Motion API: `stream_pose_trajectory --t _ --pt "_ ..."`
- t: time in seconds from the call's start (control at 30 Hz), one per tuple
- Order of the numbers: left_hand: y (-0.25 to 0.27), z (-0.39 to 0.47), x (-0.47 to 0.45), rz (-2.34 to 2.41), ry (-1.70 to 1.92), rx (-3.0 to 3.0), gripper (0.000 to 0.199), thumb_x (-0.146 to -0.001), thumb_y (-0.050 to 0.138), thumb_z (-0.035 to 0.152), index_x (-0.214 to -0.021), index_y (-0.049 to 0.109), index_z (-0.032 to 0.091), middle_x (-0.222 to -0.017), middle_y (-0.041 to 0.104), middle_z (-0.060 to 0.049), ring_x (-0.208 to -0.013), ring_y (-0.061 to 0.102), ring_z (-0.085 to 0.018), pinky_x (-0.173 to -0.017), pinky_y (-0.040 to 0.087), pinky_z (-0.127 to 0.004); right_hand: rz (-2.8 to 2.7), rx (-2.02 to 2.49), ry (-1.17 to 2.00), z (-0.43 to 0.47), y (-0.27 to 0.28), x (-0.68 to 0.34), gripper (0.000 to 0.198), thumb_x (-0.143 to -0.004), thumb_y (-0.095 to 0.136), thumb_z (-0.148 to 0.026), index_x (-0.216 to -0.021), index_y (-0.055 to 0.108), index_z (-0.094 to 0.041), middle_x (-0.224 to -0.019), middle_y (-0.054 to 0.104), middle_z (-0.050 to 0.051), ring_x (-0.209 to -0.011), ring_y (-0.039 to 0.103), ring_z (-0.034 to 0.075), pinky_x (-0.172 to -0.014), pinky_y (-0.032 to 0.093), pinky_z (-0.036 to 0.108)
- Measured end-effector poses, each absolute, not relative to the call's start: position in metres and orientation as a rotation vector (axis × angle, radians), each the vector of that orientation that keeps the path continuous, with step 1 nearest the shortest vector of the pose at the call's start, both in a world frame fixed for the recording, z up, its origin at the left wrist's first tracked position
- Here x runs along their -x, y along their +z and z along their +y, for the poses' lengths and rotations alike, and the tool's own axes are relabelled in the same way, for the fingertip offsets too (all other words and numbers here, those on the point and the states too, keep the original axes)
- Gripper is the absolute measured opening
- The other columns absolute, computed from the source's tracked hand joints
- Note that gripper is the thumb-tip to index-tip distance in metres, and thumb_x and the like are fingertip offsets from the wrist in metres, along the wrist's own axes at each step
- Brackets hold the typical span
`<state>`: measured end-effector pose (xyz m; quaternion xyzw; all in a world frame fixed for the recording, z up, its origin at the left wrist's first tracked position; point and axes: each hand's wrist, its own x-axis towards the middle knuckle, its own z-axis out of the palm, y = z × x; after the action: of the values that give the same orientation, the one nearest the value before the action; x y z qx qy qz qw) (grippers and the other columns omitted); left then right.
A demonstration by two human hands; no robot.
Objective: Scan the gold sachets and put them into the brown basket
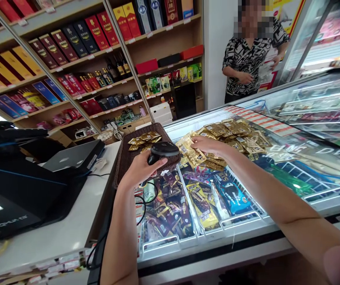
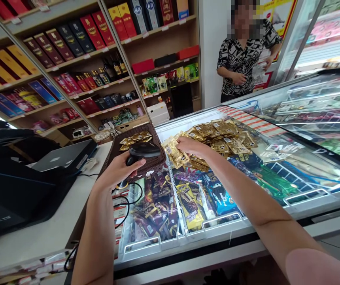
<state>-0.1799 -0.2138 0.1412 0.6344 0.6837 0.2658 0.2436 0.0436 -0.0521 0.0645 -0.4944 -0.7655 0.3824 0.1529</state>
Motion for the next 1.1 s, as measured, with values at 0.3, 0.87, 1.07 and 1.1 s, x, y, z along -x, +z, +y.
stream_pose_trajectory --t 0.3,0.87,1.07,1.1 --pt "0.140 -0.212 0.184 1.857 0.713 -1.722 0.046 -0.076 0.066 0.063 -0.092 0.061 0.020 -0.063 0.059 0.001 -0.057 0.059 -0.017 -0.052 0.040 -0.025 -2.247 1.398 0.992 -0.051 0.065 -0.048 0.013 -0.088 0.049 -0.028 -0.096 0.056 -0.020 -0.094 0.065 0.007 -0.075 0.058 0.019 -0.058 0.040 0.026" --pt "0.151 -0.217 0.192 1.914 0.684 -1.680 0.049 -0.076 0.064 0.065 -0.092 0.059 0.019 -0.065 0.060 0.000 -0.056 0.057 -0.016 -0.051 0.039 -0.025 -1.959 1.932 0.142 -0.006 0.053 -0.094 0.037 -0.097 0.047 -0.028 -0.130 0.053 -0.012 -0.112 0.067 0.022 -0.108 0.065 0.034 -0.085 0.049 0.041" --pt "0.150 -0.217 0.192 1.915 0.688 -1.692 0.048 -0.077 0.064 0.063 -0.096 0.059 0.019 -0.063 0.059 0.001 -0.057 0.057 -0.017 -0.051 0.040 -0.024 -2.075 1.854 0.116 -0.001 0.027 -0.076 0.033 -0.097 0.049 -0.025 -0.126 0.058 -0.013 -0.108 0.070 0.018 -0.106 0.065 0.031 -0.084 0.049 0.037" --pt "0.150 -0.217 0.193 1.920 0.684 -1.693 0.048 -0.077 0.064 0.063 -0.095 0.059 0.019 -0.062 0.059 0.001 -0.057 0.057 -0.017 -0.051 0.040 -0.024 -2.088 1.842 0.097 -0.002 0.025 -0.073 0.032 -0.097 0.049 -0.025 -0.124 0.060 -0.013 -0.109 0.070 0.018 -0.105 0.065 0.031 -0.084 0.049 0.038"
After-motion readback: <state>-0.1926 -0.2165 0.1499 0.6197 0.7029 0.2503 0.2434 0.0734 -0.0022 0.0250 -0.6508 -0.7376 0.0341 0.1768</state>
